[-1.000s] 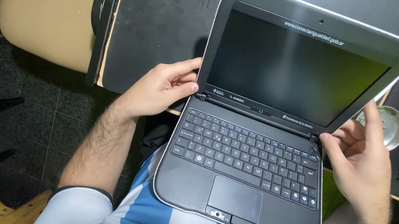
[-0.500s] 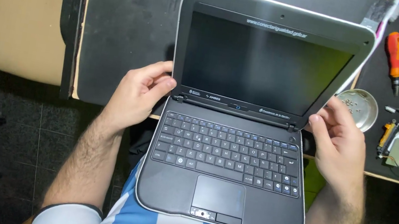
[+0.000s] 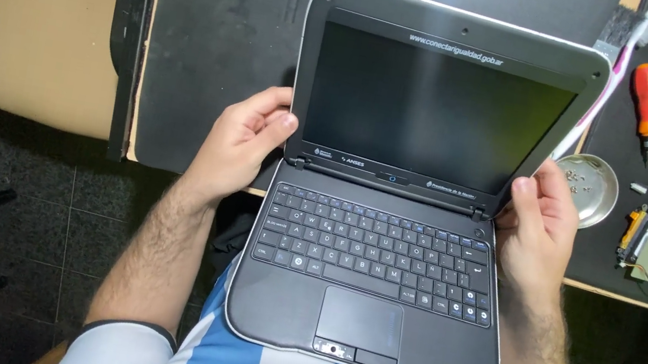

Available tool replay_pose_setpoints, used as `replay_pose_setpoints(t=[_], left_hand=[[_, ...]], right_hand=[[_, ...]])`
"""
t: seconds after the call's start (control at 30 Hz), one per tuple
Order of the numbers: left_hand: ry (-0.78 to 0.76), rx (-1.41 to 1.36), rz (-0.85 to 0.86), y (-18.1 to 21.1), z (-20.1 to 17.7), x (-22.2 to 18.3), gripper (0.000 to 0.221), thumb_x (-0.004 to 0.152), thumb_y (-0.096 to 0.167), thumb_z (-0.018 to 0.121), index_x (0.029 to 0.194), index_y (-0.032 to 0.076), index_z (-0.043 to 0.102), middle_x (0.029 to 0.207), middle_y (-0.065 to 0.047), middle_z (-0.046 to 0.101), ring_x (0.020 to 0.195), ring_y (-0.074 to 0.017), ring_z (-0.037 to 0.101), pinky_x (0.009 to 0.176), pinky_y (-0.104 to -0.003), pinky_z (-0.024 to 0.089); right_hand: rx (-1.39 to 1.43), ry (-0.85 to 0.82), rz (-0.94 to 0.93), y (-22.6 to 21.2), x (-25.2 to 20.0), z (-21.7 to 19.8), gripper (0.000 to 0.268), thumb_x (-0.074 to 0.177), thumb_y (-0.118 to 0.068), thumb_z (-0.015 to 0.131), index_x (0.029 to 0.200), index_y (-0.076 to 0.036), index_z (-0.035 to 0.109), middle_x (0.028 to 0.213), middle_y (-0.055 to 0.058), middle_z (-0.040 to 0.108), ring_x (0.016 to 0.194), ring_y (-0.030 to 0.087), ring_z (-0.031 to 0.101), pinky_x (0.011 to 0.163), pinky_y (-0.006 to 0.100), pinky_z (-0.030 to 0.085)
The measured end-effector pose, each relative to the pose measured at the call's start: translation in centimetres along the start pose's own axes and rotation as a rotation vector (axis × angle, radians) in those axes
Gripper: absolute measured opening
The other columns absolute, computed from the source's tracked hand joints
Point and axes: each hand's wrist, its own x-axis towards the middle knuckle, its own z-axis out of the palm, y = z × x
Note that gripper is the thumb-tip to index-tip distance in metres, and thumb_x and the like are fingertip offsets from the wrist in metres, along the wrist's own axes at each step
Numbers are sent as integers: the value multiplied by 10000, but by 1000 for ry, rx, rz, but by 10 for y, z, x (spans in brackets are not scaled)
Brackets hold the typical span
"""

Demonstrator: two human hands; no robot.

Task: Assembling the screen bezel of a laptop by fastening screws and snapping the plastic frame into place.

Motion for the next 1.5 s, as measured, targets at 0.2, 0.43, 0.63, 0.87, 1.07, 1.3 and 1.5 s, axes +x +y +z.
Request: replay_pose_setpoints(t=[0.2,0.43,0.63,0.87,1.07,1.3,1.5], left_hand=[[73,73,199,28,33,25,455,1345,211,533,1748,33,649,1583,-251,787,1506,-294,687,1331,-619,547],[182,114,209,10,41,34,466,1367,278,520,1747,41,648,1622,-267,746,1567,-435,701,1360,-666,519],[164,36,173,-23,35,56,472,1362,352,505,1720,109,693,1640,-207,758,1584,-321,656,1385,-616,490],[204,71,89,-29,35,62,554,1350,506,519,1700,127,722,1608,-180,765,1603,-380,662,1407,-677,425],[109,-231,65,-1,45,29,473,1342,331,526,1710,69,668,1440,-181,821,1311,-204,745,1226,-550,665],[179,-383,-71,13,53,-7,492,1292,250,573,1731,30,571,1348,-245,821,1129,-247,832,1016,-551,761],[246,-400,-73,25,73,-43,670,1228,76,589,1853,115,351,1680,-293,674,1455,-361,757,1193,-584,707]], right_hand=[[54,14,6,-14,14,16,423,1280,-131,559,1673,18,611,1414,209,797,1327,285,852,1248,516,717],[82,16,-50,-53,22,56,441,1272,-140,547,1680,24,592,1466,226,776,1368,298,819,1282,545,709],[96,22,-68,-51,36,55,478,1283,-179,537,1721,6,586,1509,242,784,1382,306,826,1285,557,715],[144,56,-88,-40,43,58,506,1276,-212,579,1737,-5,590,1516,258,788,1378,318,827,1262,595,715],[18,-99,-116,-44,27,52,631,1307,-184,538,1907,-80,373,1765,257,629,1599,334,629,1415,662,517],[35,-97,-48,-77,-18,67,769,1254,-75,544,1956,-122,234,1865,213,523,1710,342,513,1476,647,428],[-94,-95,42,-78,-48,57,873,1119,-14,652,1920,-40,306,1983,187,339,1825,346,297,1518,591,264]])
